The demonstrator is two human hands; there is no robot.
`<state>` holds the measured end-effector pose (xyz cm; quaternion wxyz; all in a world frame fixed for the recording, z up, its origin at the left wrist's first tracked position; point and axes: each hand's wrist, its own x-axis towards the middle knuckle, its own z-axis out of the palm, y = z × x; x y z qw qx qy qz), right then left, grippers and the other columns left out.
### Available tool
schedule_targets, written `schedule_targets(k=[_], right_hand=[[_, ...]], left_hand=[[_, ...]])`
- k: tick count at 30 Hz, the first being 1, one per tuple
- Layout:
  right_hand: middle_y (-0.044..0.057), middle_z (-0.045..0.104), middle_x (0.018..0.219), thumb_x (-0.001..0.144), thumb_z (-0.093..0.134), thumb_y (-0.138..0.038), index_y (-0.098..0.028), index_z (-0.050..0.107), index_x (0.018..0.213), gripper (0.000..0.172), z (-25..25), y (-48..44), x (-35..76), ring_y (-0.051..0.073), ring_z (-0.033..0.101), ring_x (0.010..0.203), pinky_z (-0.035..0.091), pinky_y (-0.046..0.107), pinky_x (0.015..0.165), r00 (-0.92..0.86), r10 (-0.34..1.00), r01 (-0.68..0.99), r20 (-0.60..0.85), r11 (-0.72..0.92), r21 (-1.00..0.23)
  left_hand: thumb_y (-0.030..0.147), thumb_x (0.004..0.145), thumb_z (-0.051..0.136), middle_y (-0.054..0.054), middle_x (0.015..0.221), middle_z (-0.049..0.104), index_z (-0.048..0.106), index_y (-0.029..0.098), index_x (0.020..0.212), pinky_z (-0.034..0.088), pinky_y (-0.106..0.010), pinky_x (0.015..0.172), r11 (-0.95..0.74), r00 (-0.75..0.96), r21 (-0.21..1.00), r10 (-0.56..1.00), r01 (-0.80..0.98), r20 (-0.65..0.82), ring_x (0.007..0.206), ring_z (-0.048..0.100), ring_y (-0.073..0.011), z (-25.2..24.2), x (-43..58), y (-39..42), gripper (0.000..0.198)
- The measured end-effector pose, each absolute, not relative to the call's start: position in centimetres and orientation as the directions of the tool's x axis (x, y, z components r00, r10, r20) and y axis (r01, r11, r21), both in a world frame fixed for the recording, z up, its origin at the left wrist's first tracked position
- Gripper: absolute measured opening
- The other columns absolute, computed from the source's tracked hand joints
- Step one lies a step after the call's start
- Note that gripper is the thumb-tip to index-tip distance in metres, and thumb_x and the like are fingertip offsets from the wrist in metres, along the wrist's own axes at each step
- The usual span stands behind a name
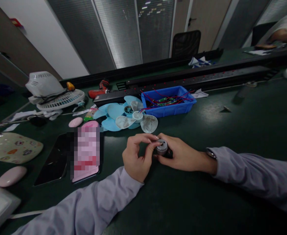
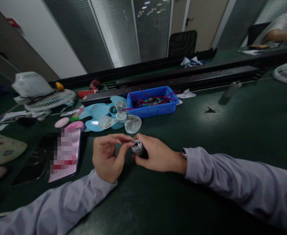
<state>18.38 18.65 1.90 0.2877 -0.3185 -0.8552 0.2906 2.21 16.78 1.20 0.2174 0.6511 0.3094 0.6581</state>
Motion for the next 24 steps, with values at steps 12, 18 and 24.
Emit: schedule_targets(k=[12, 18, 24], right_hand=[[0.005, 0.061, 0.097, 0.080, 0.060, -0.017, -0.018, 0.053, 0.099, 0.020, 1.1, 18.9, 18.5, 0.020, 0.060, 0.088, 0.049, 0.033, 0.076, -0.651, 0.667, 0.332, 0.364, 0.681, -0.653], [0.007, 0.061, 0.100, 0.080, 0.061, -0.017, -0.017, 0.054, 0.097, 0.018, 1.2, 18.9, 18.4, 0.020, 0.060, 0.090, 0.049, 0.034, 0.079, -0.652, 0.667, 0.340, 0.360, 0.682, -0.647], [0.004, 0.058, 0.092, 0.079, 0.060, -0.014, -0.019, 0.054, 0.089, 0.012, 1.2, 18.9, 18.5, 0.019, 0.057, 0.086, 0.049, 0.034, 0.079, -0.659, 0.637, 0.334, 0.399, 0.724, -0.604]], left_hand=[[0.005, 0.083, 0.063, 0.001, 0.103, 0.073, 0.058, 0.023, 0.113, 0.057, -0.028, 0.089, -0.736, 0.140, 0.508, 0.618, 0.447, 0.773, 0.096, 0.070, -0.0143, 2.0, 1.7, 16.4, 0.035], [0.002, 0.085, 0.057, 0.001, 0.108, 0.072, 0.061, 0.023, 0.112, 0.055, -0.023, 0.089, -0.794, 0.253, 0.423, 0.559, 0.437, 0.789, 0.099, 0.068, -0.0125, 2.2, 1.4, 16.7, 0.035], [0.007, 0.085, 0.059, -0.002, 0.106, 0.071, 0.061, 0.021, 0.111, 0.053, -0.030, 0.089, -0.815, 0.341, 0.466, 0.571, 0.345, 0.746, 0.101, 0.065, -0.0151, 2.5, 1.3, 16.6, 0.030]])
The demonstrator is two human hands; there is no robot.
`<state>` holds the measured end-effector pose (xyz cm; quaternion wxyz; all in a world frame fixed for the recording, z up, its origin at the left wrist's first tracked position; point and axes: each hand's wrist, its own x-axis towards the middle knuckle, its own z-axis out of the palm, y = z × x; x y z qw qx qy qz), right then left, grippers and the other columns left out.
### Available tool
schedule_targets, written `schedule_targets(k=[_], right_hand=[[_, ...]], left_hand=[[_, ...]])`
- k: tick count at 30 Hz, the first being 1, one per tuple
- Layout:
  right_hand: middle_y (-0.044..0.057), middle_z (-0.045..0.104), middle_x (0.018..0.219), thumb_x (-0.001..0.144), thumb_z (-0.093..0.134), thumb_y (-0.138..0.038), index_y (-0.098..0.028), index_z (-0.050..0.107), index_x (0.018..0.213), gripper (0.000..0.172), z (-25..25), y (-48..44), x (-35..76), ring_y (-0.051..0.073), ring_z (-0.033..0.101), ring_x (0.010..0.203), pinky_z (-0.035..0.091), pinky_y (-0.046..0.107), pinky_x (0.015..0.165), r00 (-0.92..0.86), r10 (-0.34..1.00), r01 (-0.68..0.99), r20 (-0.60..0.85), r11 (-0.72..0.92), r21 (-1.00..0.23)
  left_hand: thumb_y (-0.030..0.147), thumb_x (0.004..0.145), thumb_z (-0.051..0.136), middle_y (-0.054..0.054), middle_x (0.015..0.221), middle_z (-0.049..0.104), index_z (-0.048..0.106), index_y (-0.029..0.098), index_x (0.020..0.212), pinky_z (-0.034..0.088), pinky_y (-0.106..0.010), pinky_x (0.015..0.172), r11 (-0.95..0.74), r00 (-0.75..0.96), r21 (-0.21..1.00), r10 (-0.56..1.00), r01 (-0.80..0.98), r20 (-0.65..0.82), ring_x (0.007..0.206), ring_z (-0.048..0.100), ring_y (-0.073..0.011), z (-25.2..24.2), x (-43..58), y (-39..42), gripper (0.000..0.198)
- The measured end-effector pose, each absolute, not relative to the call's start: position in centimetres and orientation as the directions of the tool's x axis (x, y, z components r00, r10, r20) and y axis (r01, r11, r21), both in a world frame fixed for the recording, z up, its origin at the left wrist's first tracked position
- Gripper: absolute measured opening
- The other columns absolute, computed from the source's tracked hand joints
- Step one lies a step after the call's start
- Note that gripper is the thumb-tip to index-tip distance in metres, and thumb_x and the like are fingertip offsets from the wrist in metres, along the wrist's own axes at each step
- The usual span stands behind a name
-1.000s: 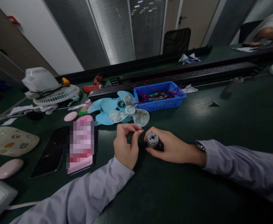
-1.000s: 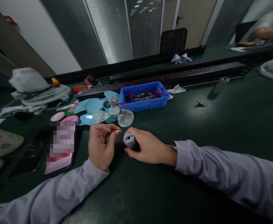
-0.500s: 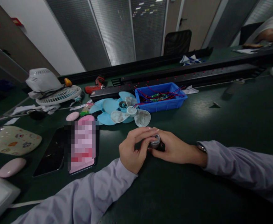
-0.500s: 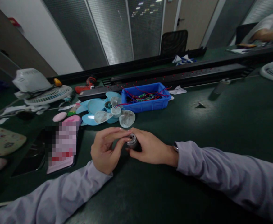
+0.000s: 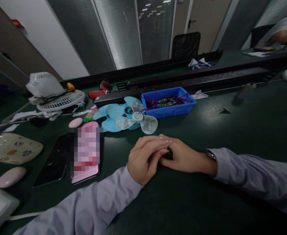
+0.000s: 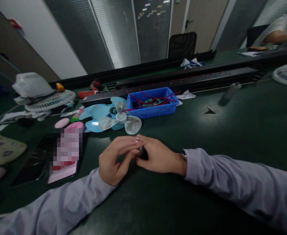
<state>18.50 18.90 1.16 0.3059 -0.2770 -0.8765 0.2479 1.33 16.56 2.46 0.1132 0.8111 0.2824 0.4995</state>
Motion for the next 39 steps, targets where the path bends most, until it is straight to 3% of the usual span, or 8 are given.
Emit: schedule_targets(k=[4, 10, 15, 20, 29, 39], right_hand=[[0.003, 0.056, 0.091, 0.080, 0.058, -0.014, -0.020, 0.054, 0.087, 0.010, 0.9, 19.0, 18.5, 0.018, 0.056, 0.087, 0.049, 0.034, 0.080, -0.665, 0.601, 0.290, 0.444, 0.755, -0.588], [0.005, 0.059, 0.100, 0.076, 0.060, -0.010, -0.019, 0.052, 0.104, 0.030, 1.0, 18.9, 18.5, 0.019, 0.059, 0.090, 0.049, 0.033, 0.079, -0.646, 0.655, 0.300, 0.392, 0.691, -0.658], [0.004, 0.057, 0.093, 0.076, 0.062, -0.011, -0.019, 0.050, 0.098, 0.026, 1.6, 18.8, 18.5, 0.019, 0.058, 0.084, 0.050, 0.031, 0.073, -0.644, 0.659, 0.301, 0.388, 0.685, -0.664], [0.002, 0.055, 0.089, 0.077, 0.062, -0.012, -0.019, 0.050, 0.096, 0.023, 1.9, 18.6, 18.5, 0.017, 0.058, 0.081, 0.049, 0.029, 0.069, -0.648, 0.677, 0.301, 0.350, 0.649, -0.699], [0.003, 0.056, 0.093, 0.079, 0.061, -0.011, -0.019, 0.051, 0.099, 0.024, 2.0, 18.7, 18.4, 0.018, 0.058, 0.085, 0.050, 0.031, 0.074, -0.659, 0.665, 0.283, 0.350, 0.651, -0.704], [0.002, 0.053, 0.088, 0.083, 0.061, -0.020, -0.019, 0.047, 0.093, 0.018, 1.5, 18.8, 18.4, 0.016, 0.055, 0.077, 0.046, 0.028, 0.066, -0.635, 0.682, 0.330, 0.364, 0.665, -0.670]], left_hand=[[0.011, 0.083, 0.063, -0.003, 0.103, 0.071, 0.061, 0.023, 0.109, 0.052, -0.034, 0.087, -0.819, 0.363, 0.410, 0.553, 0.401, 0.750, 0.102, 0.064, -0.0177, 2.6, 1.4, 16.1, 0.029], [0.017, 0.072, 0.077, -0.002, 0.101, 0.070, 0.052, 0.025, 0.109, 0.049, -0.037, 0.086, -0.758, 0.213, 0.365, 0.543, 0.541, 0.812, 0.107, 0.059, -0.0217, 2.5, 1.5, 15.9, 0.045], [0.032, 0.071, 0.079, -0.004, 0.098, 0.067, 0.055, 0.025, 0.107, 0.048, -0.040, 0.084, -0.673, 0.209, 0.356, 0.607, 0.648, 0.767, 0.103, 0.057, -0.0242, 2.3, 1.4, 16.0, 0.044], [0.025, 0.071, 0.079, 0.001, 0.086, 0.069, 0.055, 0.026, 0.099, 0.045, -0.036, 0.080, -0.701, 0.205, 0.298, 0.537, 0.648, 0.818, 0.094, 0.059, -0.0205, 2.5, 1.5, 15.9, 0.037], [0.025, 0.074, 0.076, 0.000, 0.089, 0.067, 0.056, 0.025, 0.098, 0.044, -0.035, 0.080, -0.688, 0.231, 0.256, 0.531, 0.679, 0.815, 0.094, 0.061, -0.0199, 2.7, 1.5, 15.7, 0.031], [0.023, 0.074, 0.075, 0.000, 0.094, 0.072, 0.057, 0.023, 0.096, 0.044, -0.040, 0.087, -0.711, 0.301, 0.310, 0.594, 0.631, 0.746, 0.100, 0.058, -0.0231, 2.6, 1.5, 16.1, 0.029]])
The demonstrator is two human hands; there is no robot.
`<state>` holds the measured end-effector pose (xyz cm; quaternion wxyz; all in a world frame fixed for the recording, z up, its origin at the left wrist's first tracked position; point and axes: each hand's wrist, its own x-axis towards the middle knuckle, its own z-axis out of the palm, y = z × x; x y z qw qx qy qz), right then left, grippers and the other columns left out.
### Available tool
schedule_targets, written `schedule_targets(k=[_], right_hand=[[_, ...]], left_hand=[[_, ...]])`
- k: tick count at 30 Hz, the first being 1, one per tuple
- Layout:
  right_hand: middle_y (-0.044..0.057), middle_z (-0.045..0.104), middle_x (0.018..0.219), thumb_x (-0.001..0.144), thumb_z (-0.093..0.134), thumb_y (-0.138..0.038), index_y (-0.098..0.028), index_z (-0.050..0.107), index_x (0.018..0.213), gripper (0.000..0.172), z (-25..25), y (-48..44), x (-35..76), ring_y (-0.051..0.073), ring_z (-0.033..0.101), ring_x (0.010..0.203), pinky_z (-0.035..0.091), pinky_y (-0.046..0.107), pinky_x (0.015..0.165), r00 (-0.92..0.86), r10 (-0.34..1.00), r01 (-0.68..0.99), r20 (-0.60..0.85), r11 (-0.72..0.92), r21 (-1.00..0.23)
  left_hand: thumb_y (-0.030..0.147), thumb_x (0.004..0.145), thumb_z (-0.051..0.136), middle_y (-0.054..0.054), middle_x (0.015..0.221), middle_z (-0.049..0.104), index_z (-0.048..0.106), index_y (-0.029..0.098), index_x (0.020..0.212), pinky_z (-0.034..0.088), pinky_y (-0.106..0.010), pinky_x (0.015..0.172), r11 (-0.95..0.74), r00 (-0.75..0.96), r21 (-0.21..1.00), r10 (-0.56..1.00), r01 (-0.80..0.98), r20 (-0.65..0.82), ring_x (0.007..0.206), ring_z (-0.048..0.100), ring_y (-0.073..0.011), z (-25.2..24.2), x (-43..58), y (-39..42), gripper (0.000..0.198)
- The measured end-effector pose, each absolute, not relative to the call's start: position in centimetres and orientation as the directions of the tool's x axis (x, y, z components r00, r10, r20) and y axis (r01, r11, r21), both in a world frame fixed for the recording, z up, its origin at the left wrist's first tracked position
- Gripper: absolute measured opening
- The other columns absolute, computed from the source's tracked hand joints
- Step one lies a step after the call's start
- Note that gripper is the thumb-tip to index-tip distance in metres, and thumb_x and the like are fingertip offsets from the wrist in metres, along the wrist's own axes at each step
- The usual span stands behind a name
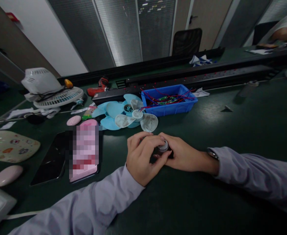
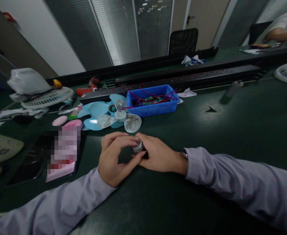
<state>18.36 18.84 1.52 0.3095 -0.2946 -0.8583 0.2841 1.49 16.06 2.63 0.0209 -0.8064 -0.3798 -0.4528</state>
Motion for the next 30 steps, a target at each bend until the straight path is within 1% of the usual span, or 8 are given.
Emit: schedule_targets(k=[6, 13, 19, 24, 27, 30], right_hand=[[0.001, 0.054, 0.088, 0.083, 0.061, -0.018, -0.020, 0.046, 0.090, 0.016, 1.56, 18.74, 18.40, 0.015, 0.055, 0.076, 0.045, 0.027, 0.066, -0.647, 0.677, 0.308, 0.350, 0.652, -0.692], [0.002, 0.055, 0.091, 0.083, 0.060, -0.017, -0.019, 0.049, 0.093, 0.016, 1.77, 18.70, 18.37, 0.016, 0.057, 0.082, 0.046, 0.029, 0.071, -0.652, 0.673, 0.290, 0.351, 0.648, -0.704], [0.003, 0.056, 0.090, 0.081, 0.061, -0.015, -0.018, 0.050, 0.095, 0.018, 1.73, 18.68, 18.34, 0.017, 0.057, 0.081, 0.046, 0.029, 0.070, -0.647, 0.675, 0.295, 0.355, 0.651, -0.700], [0.003, 0.055, 0.091, 0.080, 0.059, -0.014, -0.018, 0.050, 0.094, 0.017, 1.65, 18.82, 18.43, 0.018, 0.057, 0.083, 0.046, 0.031, 0.073, -0.658, 0.672, 0.303, 0.340, 0.650, -0.697], [0.003, 0.055, 0.090, 0.081, 0.059, -0.015, -0.018, 0.050, 0.093, 0.015, 1.71, 18.85, 18.46, 0.018, 0.056, 0.081, 0.046, 0.031, 0.071, -0.661, 0.678, 0.315, 0.322, 0.640, -0.701], [0.004, 0.055, 0.090, 0.080, 0.059, -0.014, -0.018, 0.050, 0.094, 0.017, 1.72, 18.84, 18.47, 0.018, 0.056, 0.080, 0.046, 0.031, 0.070, -0.659, 0.687, 0.321, 0.307, 0.625, -0.711]], left_hand=[[0.024, 0.073, 0.075, 0.000, 0.090, 0.072, 0.057, 0.023, 0.093, 0.046, -0.038, 0.084, -0.709, 0.294, 0.298, 0.584, 0.640, 0.757, 0.097, 0.058, -0.0228, 2.72, 1.35, 16.06, 0.027], [0.022, 0.073, 0.076, -0.001, 0.088, 0.071, 0.058, 0.022, 0.092, 0.046, -0.037, 0.082, -0.725, 0.299, 0.301, 0.572, 0.619, 0.763, 0.095, 0.058, -0.0212, 2.60, 1.36, 16.09, 0.026], [0.022, 0.074, 0.075, -0.002, 0.086, 0.069, 0.059, 0.020, 0.092, 0.048, -0.036, 0.078, -0.749, 0.309, 0.316, 0.563, 0.582, 0.766, 0.090, 0.060, -0.0204, 2.53, 1.36, 16.25, 0.024], [0.019, 0.076, 0.072, -0.004, 0.084, 0.068, 0.060, 0.018, 0.085, 0.048, -0.038, 0.073, -0.781, 0.359, 0.344, 0.566, 0.520, 0.742, 0.081, 0.061, -0.0200, 2.63, 1.35, 16.34, 0.015], [0.017, 0.077, 0.071, -0.006, 0.088, 0.068, 0.061, 0.018, 0.083, 0.048, -0.038, 0.073, -0.785, 0.366, 0.350, 0.567, 0.511, 0.738, 0.084, 0.062, -0.0209, 2.60, 1.32, 16.32, 0.011], [0.017, 0.077, 0.070, -0.007, 0.092, 0.068, 0.061, 0.018, 0.083, 0.048, -0.039, 0.074, -0.781, 0.367, 0.359, 0.576, 0.511, 0.731, 0.085, 0.061, -0.0209, 2.54, 1.31, 16.31, 0.010]])
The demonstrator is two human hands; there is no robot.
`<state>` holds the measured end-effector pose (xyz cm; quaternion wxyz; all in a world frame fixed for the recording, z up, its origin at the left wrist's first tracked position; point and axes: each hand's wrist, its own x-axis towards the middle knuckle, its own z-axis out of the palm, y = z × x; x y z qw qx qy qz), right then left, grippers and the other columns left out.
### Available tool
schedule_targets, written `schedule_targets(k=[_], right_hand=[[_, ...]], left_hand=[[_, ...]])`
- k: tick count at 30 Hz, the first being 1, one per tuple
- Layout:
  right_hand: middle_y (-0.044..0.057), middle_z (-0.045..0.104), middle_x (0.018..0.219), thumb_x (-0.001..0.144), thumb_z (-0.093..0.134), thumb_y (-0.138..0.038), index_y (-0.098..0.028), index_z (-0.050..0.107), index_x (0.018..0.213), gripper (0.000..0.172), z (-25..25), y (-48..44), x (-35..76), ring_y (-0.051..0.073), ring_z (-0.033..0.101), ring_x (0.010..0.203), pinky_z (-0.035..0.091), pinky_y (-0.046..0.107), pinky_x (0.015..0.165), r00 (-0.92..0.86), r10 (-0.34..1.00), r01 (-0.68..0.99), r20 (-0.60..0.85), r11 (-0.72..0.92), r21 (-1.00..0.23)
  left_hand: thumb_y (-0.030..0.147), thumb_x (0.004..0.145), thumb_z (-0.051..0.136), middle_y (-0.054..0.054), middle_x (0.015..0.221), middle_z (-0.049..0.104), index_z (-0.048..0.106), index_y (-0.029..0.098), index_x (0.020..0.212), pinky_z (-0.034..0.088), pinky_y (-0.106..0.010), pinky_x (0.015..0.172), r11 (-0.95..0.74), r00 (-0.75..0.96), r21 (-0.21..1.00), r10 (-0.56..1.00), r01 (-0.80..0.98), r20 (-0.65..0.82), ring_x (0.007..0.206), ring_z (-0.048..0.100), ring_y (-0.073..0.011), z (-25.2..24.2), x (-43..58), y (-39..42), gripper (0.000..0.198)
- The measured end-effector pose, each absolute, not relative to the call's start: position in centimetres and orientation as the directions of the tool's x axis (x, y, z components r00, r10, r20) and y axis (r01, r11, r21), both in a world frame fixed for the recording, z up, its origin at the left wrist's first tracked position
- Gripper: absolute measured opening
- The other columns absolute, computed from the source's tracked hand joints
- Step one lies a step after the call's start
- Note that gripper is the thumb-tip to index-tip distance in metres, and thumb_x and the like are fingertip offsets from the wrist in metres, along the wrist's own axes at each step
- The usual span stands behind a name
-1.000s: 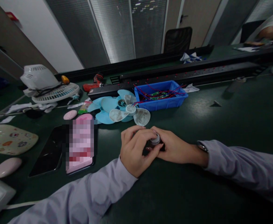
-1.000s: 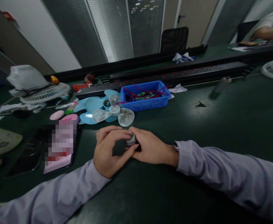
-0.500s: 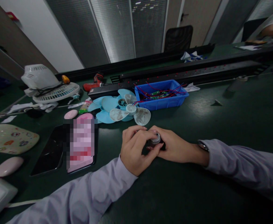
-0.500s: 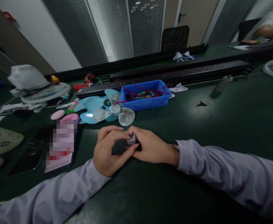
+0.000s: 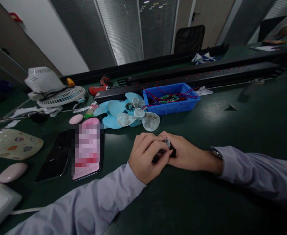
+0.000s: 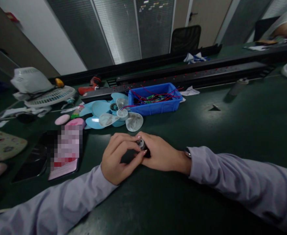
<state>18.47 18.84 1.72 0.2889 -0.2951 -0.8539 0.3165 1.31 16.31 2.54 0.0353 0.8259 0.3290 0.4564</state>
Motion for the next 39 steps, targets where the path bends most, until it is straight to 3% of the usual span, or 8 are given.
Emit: schedule_targets(k=[21, 39], right_hand=[[0.002, 0.053, 0.085, 0.079, 0.058, -0.017, -0.019, 0.047, 0.089, 0.015, 1.58, 18.80, 18.48, 0.017, 0.054, 0.074, 0.044, 0.031, 0.064, -0.655, 0.707, 0.346, 0.267, 0.595, -0.725], [0.001, 0.052, 0.083, 0.077, 0.059, -0.014, -0.019, 0.047, 0.088, 0.018, 1.56, 18.79, 18.39, 0.016, 0.052, 0.071, 0.042, 0.028, 0.061, -0.646, 0.706, 0.344, 0.290, 0.609, -0.715]], left_hand=[[0.016, 0.079, 0.066, -0.008, 0.102, 0.065, 0.061, 0.018, 0.087, 0.048, -0.039, 0.077, -0.790, 0.403, 0.359, 0.576, 0.497, 0.711, 0.092, 0.058, -0.0210, 2.20, 1.12, 16.32, 0.009], [0.016, 0.080, 0.063, -0.007, 0.102, 0.066, 0.060, 0.019, 0.079, 0.048, -0.038, 0.078, -0.780, 0.399, 0.369, 0.591, 0.505, 0.701, 0.092, 0.058, -0.0208, 2.37, 1.21, 16.23, 0.005]])
